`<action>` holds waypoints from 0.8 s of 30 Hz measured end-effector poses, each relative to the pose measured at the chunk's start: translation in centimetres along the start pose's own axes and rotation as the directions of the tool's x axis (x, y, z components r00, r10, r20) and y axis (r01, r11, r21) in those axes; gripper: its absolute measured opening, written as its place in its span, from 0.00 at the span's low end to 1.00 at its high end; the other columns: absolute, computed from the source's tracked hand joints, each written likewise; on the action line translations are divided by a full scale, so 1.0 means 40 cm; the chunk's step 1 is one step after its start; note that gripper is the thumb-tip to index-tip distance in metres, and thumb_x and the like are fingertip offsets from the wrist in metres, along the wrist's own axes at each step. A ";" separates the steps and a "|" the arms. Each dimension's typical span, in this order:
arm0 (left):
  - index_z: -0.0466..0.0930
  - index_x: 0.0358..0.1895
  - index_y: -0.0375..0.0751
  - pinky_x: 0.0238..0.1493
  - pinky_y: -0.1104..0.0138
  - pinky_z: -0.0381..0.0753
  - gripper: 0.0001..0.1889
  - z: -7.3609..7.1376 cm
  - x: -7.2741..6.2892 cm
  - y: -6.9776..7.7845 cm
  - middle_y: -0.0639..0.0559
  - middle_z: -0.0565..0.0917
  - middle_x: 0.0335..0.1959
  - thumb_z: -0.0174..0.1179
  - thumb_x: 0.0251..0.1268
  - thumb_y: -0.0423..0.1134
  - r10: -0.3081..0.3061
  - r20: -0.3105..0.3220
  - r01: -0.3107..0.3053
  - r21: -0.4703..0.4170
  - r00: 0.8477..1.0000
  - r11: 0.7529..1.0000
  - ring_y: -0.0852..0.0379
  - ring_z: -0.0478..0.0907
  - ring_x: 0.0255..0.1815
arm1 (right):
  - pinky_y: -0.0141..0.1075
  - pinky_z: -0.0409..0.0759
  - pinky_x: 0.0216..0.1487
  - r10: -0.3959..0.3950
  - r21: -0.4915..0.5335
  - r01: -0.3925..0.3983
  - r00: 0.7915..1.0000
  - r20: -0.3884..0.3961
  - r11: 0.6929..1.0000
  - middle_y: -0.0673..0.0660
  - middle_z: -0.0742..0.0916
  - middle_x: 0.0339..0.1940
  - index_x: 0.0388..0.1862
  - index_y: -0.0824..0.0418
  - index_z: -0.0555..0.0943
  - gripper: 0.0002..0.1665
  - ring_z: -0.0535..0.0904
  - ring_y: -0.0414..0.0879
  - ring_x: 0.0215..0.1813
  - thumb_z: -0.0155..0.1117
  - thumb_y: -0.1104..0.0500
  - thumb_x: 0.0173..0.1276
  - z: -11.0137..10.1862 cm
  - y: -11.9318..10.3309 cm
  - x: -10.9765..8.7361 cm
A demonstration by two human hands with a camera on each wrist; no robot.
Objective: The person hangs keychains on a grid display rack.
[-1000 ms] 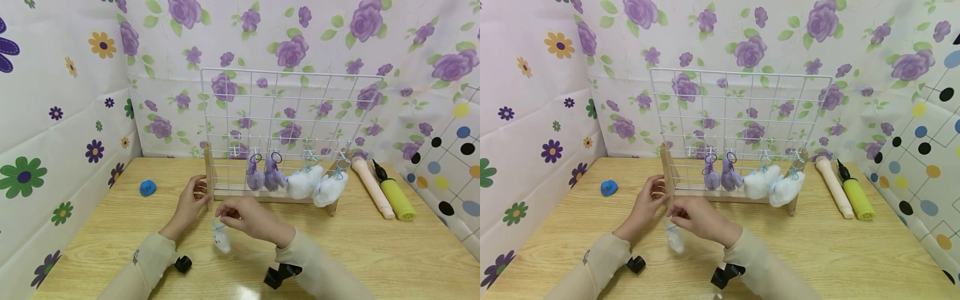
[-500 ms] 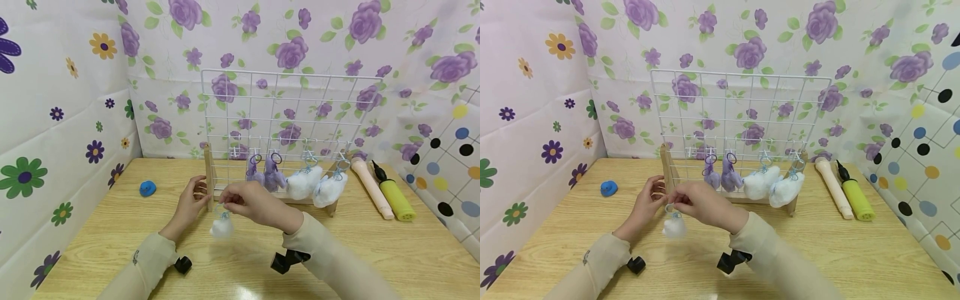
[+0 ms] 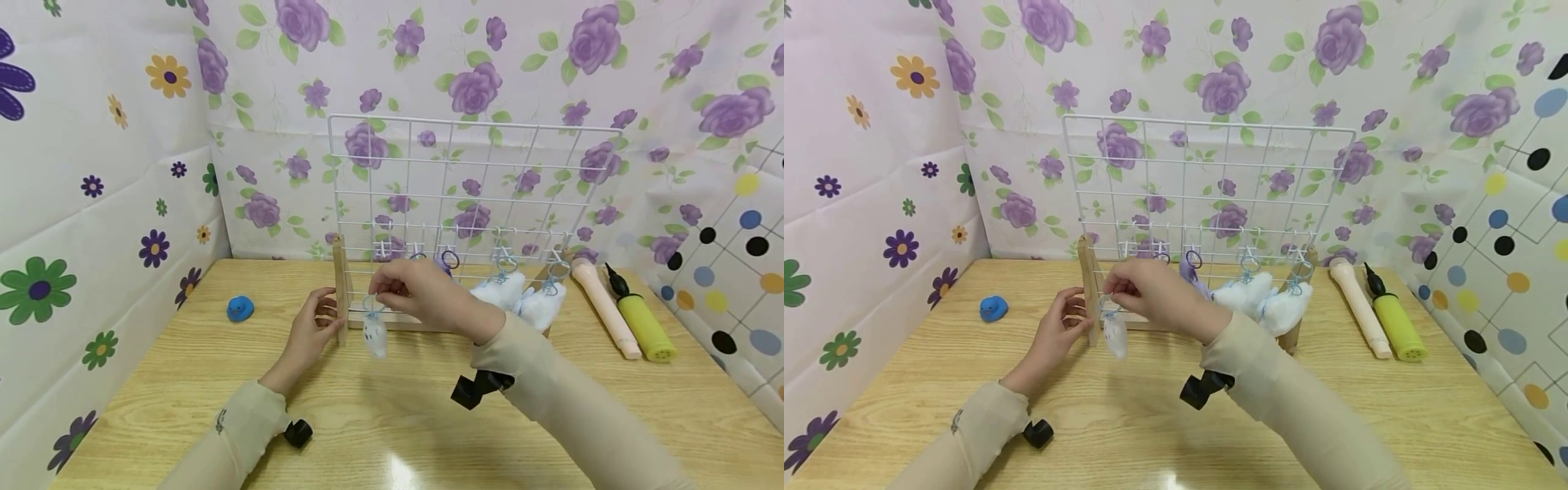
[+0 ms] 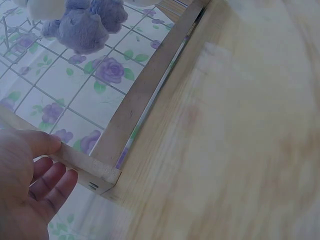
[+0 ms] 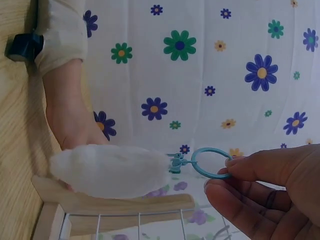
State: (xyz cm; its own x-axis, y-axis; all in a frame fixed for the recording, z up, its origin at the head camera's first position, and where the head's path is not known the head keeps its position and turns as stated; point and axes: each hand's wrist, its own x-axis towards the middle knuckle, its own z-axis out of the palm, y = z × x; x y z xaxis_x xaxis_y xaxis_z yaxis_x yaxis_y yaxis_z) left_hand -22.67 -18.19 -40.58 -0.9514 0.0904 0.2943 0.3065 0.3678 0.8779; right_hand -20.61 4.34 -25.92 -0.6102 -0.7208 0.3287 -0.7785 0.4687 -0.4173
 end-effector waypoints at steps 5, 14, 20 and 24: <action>0.61 0.67 0.36 0.48 0.62 0.81 0.30 0.008 0.016 -0.053 0.34 0.75 0.53 0.60 0.62 0.25 0.012 -0.006 -0.012 0.008 1.000 1.000 0.41 0.76 0.50 | 0.27 0.81 0.38 0.048 -0.014 -0.048 0.999 0.000 0.999 0.53 0.87 0.34 0.40 0.61 0.83 0.05 0.82 0.39 0.35 0.61 0.65 0.68 -0.018 0.006 0.014; 0.63 0.66 0.40 0.45 0.68 0.81 0.30 0.011 0.027 -0.097 0.38 0.76 0.51 0.62 0.61 0.27 0.061 -0.016 -0.061 0.005 0.998 0.998 0.45 0.76 0.48 | 0.30 0.82 0.41 0.123 -0.009 -0.123 0.992 -0.029 0.992 0.55 0.87 0.37 0.42 0.62 0.83 0.06 0.82 0.43 0.38 0.60 0.66 0.69 -0.037 0.023 0.038; 0.62 0.67 0.39 0.46 0.71 0.79 0.30 0.011 0.023 -0.083 0.37 0.75 0.52 0.62 0.61 0.27 0.028 -0.007 -0.027 0.019 1.000 0.999 0.44 0.76 0.50 | 0.30 0.82 0.41 0.149 -0.004 -0.149 0.987 -0.057 0.989 0.55 0.87 0.37 0.40 0.62 0.82 0.06 0.82 0.42 0.38 0.59 0.66 0.69 -0.048 0.034 0.045; 0.61 0.66 0.34 0.46 0.68 0.80 0.30 0.003 0.012 -0.040 0.34 0.75 0.52 0.61 0.61 0.24 0.026 -0.001 -0.026 0.016 1.000 1.000 0.40 0.76 0.50 | 0.31 0.82 0.42 0.162 -0.001 -0.163 0.985 -0.062 0.987 0.55 0.87 0.37 0.41 0.63 0.82 0.06 0.82 0.43 0.38 0.58 0.66 0.69 -0.056 0.041 0.054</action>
State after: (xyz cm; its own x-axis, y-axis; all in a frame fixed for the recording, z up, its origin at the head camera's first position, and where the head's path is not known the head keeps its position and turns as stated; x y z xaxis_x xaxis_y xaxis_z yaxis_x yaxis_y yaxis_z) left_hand -23.61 -18.61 -41.88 -0.9430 0.0988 0.3178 0.3309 0.3800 0.8638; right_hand -23.53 4.71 -24.02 -0.7363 -0.6021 0.3086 -0.6691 0.5800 -0.4647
